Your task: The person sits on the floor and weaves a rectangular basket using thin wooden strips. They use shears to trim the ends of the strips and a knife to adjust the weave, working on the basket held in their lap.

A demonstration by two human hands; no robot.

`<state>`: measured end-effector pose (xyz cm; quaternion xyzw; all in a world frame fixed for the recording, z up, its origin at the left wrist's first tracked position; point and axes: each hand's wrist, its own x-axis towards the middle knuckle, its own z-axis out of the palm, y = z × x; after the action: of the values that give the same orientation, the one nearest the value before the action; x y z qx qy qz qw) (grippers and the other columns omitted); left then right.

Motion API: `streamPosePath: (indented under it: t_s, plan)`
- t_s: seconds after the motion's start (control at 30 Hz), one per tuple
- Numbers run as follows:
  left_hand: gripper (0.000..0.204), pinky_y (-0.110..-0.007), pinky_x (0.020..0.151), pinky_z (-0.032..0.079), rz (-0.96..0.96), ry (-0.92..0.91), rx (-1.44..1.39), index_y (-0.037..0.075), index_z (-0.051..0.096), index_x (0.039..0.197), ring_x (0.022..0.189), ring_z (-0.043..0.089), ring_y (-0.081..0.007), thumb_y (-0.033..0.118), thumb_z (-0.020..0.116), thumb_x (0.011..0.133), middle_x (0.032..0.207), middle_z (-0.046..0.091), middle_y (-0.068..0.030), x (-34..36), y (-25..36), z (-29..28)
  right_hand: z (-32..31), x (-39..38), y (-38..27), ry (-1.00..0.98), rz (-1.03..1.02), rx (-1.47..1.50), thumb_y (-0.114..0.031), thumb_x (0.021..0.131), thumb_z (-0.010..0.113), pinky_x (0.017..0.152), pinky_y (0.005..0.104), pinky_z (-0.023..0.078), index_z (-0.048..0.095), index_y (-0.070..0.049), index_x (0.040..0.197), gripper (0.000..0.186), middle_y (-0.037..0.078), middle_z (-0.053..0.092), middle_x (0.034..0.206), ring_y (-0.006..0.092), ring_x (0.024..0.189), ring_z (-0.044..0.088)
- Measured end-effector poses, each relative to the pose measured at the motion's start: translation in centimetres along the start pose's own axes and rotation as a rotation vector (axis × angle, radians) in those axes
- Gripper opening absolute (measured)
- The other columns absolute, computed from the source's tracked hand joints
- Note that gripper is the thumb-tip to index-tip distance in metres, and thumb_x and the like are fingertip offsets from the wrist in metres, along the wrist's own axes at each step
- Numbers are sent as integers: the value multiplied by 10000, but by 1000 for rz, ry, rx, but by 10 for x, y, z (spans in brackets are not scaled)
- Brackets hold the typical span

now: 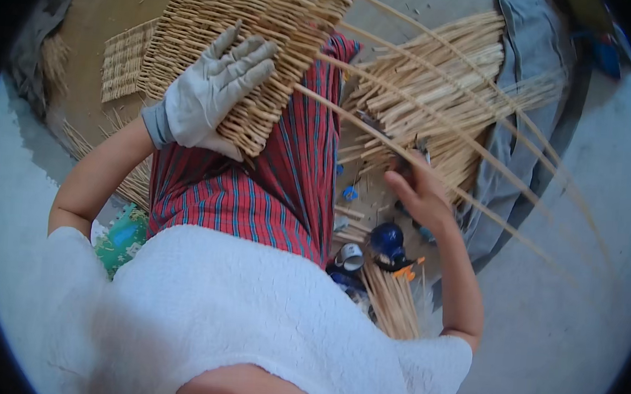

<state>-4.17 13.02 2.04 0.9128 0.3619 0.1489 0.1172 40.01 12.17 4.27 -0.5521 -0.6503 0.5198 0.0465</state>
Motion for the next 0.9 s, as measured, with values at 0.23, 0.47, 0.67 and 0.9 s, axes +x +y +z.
streamPosePath:
  t_s: [0.23,0.47,0.67,0.9]
  plan:
    - [1334,-550,1330,72,10,-45,31,43,322,1646,1611,233,-339,934,576,687,1719,287,-185,0,5,-5,56,-26,-88,-25,-219,25,-95,921,731,630,312,490,608,-154,1455,551,100,698,873,149,633,568]
    - [1334,-558,1328,73,6,-53,38,41,327,1643,1607,244,-338,943,561,689,1712,304,-182,2,2,-5,54,-11,-75,-63,-264,42,-48,868,739,633,313,501,666,-255,1458,630,86,758,912,148,623,579]
    - [1312,-570,1325,63,9,-51,30,36,317,1647,1607,241,-341,945,520,723,1717,294,-176,-1,1,-4,50,2,-70,-88,-332,-105,-51,840,747,591,346,496,668,-304,1452,667,71,657,736,177,591,589]
    - [1327,-576,1326,59,44,-12,13,24,292,1652,1621,199,-343,915,558,705,1728,265,-186,-1,-4,4,34,33,-56,-35,-642,-485,-17,817,773,542,349,469,710,-273,1408,647,42,558,748,193,599,570]
